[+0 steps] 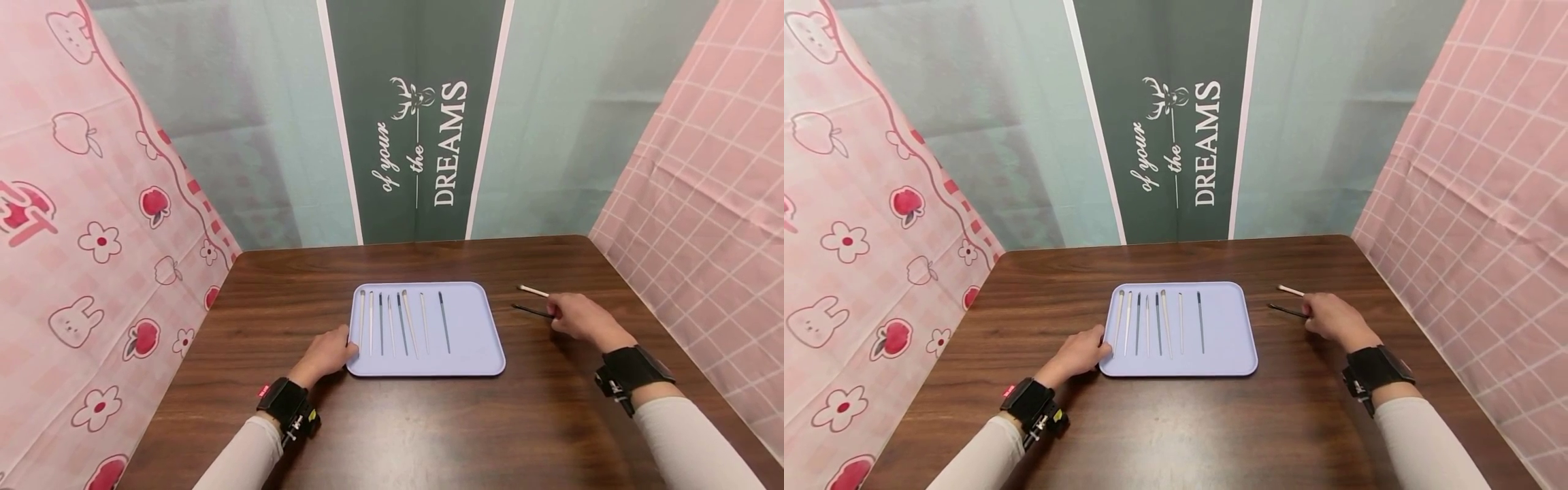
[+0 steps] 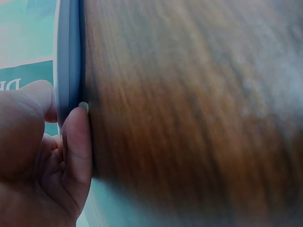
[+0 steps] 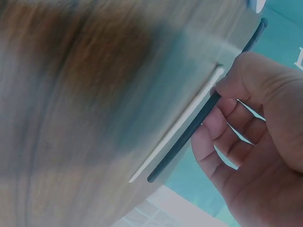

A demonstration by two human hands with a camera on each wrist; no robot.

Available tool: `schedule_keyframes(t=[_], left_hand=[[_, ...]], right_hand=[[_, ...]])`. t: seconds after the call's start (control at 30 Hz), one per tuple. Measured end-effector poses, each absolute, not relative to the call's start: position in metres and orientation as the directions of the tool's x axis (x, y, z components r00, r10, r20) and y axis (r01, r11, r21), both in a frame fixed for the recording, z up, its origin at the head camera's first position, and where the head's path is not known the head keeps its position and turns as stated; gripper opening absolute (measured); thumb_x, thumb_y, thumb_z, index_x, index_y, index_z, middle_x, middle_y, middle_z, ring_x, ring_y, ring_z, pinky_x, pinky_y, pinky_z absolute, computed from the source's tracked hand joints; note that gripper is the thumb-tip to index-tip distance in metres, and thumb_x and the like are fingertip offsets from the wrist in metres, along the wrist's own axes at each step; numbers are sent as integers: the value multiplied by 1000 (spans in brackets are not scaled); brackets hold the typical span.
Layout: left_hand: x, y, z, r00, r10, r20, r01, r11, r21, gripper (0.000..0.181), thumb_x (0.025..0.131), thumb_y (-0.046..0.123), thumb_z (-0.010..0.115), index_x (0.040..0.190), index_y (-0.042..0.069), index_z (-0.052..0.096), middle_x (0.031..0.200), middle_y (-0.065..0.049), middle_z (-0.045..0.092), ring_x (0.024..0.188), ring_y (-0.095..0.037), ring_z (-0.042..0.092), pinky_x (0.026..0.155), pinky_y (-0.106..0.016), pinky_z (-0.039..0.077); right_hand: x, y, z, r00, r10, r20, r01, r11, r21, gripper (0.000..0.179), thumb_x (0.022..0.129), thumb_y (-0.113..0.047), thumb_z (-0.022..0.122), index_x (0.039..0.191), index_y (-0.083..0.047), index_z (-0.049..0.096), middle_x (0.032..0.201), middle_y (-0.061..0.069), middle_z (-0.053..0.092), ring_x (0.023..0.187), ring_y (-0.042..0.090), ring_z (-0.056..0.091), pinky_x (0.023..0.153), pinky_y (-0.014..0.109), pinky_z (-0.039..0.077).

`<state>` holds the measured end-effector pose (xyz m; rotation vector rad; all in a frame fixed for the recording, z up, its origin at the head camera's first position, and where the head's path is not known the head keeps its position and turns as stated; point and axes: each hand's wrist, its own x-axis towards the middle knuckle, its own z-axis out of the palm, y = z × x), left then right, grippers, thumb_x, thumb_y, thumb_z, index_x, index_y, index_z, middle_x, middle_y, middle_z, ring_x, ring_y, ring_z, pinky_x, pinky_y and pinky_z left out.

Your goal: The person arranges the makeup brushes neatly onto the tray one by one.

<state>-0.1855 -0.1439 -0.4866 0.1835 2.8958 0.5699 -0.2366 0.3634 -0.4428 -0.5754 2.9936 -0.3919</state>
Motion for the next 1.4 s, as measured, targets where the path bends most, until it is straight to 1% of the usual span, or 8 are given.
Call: schedule_keyframes(t=[0.1, 0.33, 0.6, 0.77, 0.93, 1.1, 1.27, 1.4], left_hand=[[-185, -145, -486, -976, 156, -154, 85, 917, 389, 22, 90, 21, 61, 101, 2, 59, 79, -6, 54, 70, -23, 50, 67, -38, 44], [-185, -146, -486, -976, 157, -149, 88, 916, 391, 20, 90, 21, 61, 99, 3, 58, 78, -6, 54, 70, -23, 50, 67, -38, 44], [-185, -146, -489, -975, 158, -155, 83, 911, 405, 20, 90, 21, 61, 100, 3, 58, 77, -5, 54, 69, -22, 51, 64, -36, 42], [-184, -146, -488, -975, 159, -158, 81, 907, 413, 19, 91, 20, 61, 100, 4, 58, 77, -6, 54, 69, -22, 51, 64, -36, 42], [-184, -146, -488, -974, 166, -153, 91, 909, 408, 20, 91, 20, 61, 100, 3, 58, 77, -6, 54, 69, -22, 50, 65, -36, 42], [-185, -146, -488, -974, 169, -148, 97, 912, 399, 20, 90, 20, 61, 99, 3, 58, 77, -6, 54, 69, -22, 50, 66, -37, 43], [-186, -146, -488, -974, 173, -145, 102, 911, 399, 20, 90, 20, 61, 100, 3, 58, 77, -5, 54, 69, -22, 50, 66, -37, 43], [-186, -147, -488, -975, 170, -146, 99, 910, 403, 22, 90, 20, 61, 101, 2, 58, 78, -6, 54, 69, -22, 50, 66, -37, 43]], right_hand=[[-237, 359, -440, -923, -385, -25, -366, 894, -259, 18, 73, -1, 67, 85, -10, 56, 73, 0, 48, 67, 17, 47, 58, 33, 36], [-238, 344, -432, -900, -435, 8, -425, 877, -225, 16, 74, 0, 67, 88, -5, 61, 75, 0, 51, 71, 18, 48, 64, 36, 39], [-236, 326, -423, -911, -410, -56, -385, 889, -247, 13, 79, -1, 64, 91, -3, 62, 76, 2, 52, 72, 20, 48, 64, 36, 39], [-236, 317, -421, -916, -395, -77, -366, 897, -249, 12, 80, -3, 65, 91, -3, 62, 76, 2, 52, 72, 20, 49, 63, 35, 39], [-233, 308, -419, -919, -389, -69, -361, 899, -249, 12, 78, -5, 67, 88, -4, 60, 74, 2, 51, 69, 20, 49, 62, 35, 40], [-232, 295, -415, -922, -377, -92, -341, 900, -272, 13, 76, -7, 66, 86, -3, 60, 71, 2, 50, 66, 19, 48, 60, 34, 39], [-233, 280, -412, -926, -354, -132, -309, 910, -276, 8, 76, -7, 63, 80, -3, 57, 70, 2, 49, 65, 20, 47, 59, 32, 37], [-237, 268, -414, -930, -330, -160, -281, 921, -270, 9, 76, -7, 61, 73, -6, 52, 68, 1, 44, 64, 19, 42, 59, 32, 32]])
